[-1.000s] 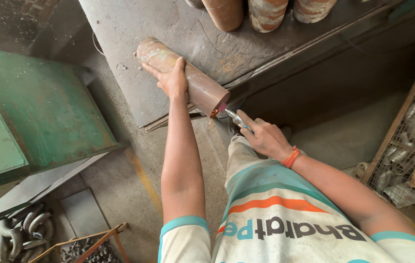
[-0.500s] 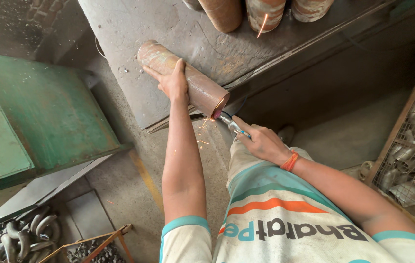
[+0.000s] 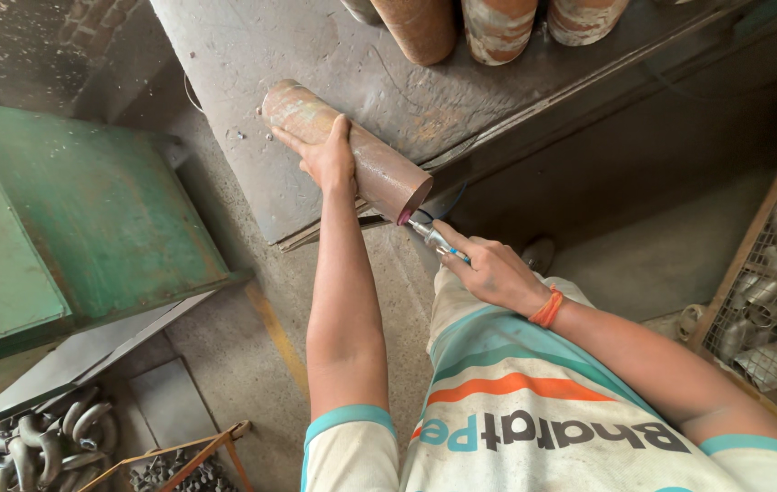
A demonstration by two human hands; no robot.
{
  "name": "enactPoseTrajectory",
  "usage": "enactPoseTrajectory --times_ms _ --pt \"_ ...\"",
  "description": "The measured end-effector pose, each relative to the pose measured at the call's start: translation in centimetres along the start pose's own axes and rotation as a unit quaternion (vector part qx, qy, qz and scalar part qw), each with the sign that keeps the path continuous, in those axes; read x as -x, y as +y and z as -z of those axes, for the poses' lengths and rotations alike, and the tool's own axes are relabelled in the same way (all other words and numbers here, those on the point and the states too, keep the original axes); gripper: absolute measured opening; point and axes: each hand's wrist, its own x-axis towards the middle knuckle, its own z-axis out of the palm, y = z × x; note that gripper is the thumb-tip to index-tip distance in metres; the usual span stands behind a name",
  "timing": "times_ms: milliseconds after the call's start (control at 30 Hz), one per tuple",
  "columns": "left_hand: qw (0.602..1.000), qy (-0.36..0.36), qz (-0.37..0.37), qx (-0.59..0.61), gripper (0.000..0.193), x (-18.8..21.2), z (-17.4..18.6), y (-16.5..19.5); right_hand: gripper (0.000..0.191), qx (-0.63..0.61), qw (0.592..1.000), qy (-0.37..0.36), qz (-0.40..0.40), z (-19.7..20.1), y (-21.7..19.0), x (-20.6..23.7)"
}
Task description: The person picks up a rusty metal pipe from the table, holds it with one hand, and uses a handheld die grinder with a mounted abrasive bit to grind and deburr the pipe's end, producing sparks. They grind the ends of several pipes one at a time and place a finished pipe into a wire basket of parts.
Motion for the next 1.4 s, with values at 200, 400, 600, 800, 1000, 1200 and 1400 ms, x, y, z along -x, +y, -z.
enactPoseTrajectory --times_ms 200,400,600,800,1000,1200,1400 --pt "1.000 0.002 -0.004 0.001 0.131 -0.1 0.2 0.0 0.057 -0.010 1.000 -0.001 -0.004 0.5 -0.5 0.1" --pt "1.000 -0.001 -0.003 0.001 0.131 0.0 0.6 -0.2 0.057 -0.028 0.999 0.005 -0.015 1.0 -0.8 0.1" --pt "1.000 -0.003 -0.008 0.004 0.131 0.1 1.0 0.0 0.057 -0.035 0.999 0.008 -0.027 1.5 -1.0 0.0" --pt "1.000 -0.001 -0.003 0.004 0.130 0.1 1.2 0.2 0.058 -0.046 0.998 0.011 -0.046 1.9 -0.6 -0.1" --pt "1.000 0.001 -0.007 -0.002 0.130 0.0 1.1 0.3 0.056 -0.036 0.997 0.040 -0.050 2.3 0.2 -0.5" --pt "1.000 -0.002 -0.013 0.003 0.131 -0.1 0.7 0.1 0.059 0.004 0.996 0.040 -0.083 1.8 1.5 -0.9" --pt "1.000 0.004 -0.017 0.006 0.130 -0.4 0.4 -0.2 0.059 -0.029 0.997 -0.015 -0.071 0.2 1.9 -1.0"
